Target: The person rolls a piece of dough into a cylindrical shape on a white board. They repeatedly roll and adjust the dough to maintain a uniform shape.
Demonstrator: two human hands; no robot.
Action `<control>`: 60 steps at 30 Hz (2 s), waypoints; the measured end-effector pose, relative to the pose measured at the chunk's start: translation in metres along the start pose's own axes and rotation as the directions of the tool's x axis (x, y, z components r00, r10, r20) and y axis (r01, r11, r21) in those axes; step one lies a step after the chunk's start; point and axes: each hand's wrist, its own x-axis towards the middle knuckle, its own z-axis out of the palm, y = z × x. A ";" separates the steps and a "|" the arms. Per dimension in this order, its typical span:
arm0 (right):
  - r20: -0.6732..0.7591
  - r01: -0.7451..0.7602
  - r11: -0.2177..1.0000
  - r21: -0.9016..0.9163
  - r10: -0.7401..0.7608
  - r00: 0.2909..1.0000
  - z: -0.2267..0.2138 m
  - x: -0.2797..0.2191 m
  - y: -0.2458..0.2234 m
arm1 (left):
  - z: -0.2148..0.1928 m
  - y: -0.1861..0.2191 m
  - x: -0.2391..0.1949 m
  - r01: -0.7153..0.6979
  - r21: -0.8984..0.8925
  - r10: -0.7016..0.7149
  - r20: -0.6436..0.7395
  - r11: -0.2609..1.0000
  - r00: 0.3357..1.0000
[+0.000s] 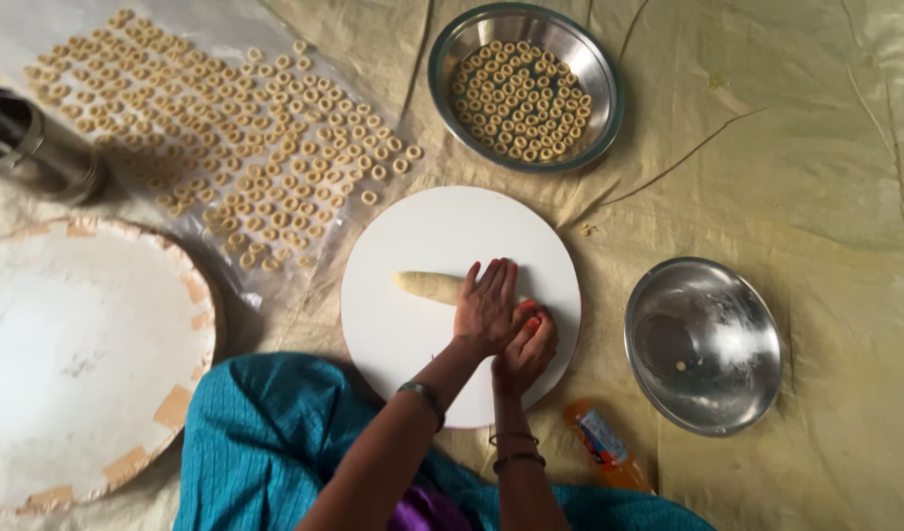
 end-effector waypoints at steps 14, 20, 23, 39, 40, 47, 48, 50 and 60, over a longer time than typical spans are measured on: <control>-0.012 0.100 0.984 -0.150 -0.103 0.995 0.005 0.001 0.005 | -0.016 -0.044 -0.031 0.072 0.013 -0.070 -0.131 0.997 0.989; 0.026 0.045 0.992 -0.121 -0.042 0.999 -0.004 0.000 -0.013 | -0.046 -0.064 0.050 0.172 0.030 -0.171 -0.048 0.985 0.984; 0.081 0.033 0.985 -0.169 -0.019 0.997 -0.008 0.001 -0.019 | -0.053 -0.071 0.084 0.205 0.034 -0.201 -0.109 0.978 0.974; 0.023 0.055 0.974 -0.221 -0.051 0.998 0.011 0.002 0.016 | -0.012 -0.030 -0.068 0.030 0.003 -0.029 -0.189 1.000 0.981; 0.015 0.085 0.976 -0.203 -0.084 0.996 0.012 0.004 0.020 | -0.010 -0.026 -0.082 0.017 -0.011 -0.019 -0.227 1.000 0.974; 0.037 0.049 0.986 -0.162 -0.043 0.998 0.009 0.000 0.014 | -0.017 -0.050 -0.113 0.022 -0.026 -0.024 -0.111 0.999 0.994; 0.040 0.031 0.986 -0.161 -0.025 0.999 0.008 0.000 0.010 | -0.020 -0.055 -0.105 0.026 -0.047 -0.031 -0.120 0.999 0.992; 0.060 -0.012 0.981 -0.193 0.024 0.998 0.006 0.001 0.002 | -0.025 -0.065 -0.080 0.033 -0.096 -0.046 -0.139 0.995 0.989; 0.063 0.082 0.976 -0.202 -0.071 0.996 -0.001 0.001 -0.009 | -0.056 -0.101 0.078 0.253 0.045 -0.241 -0.180 0.966 0.954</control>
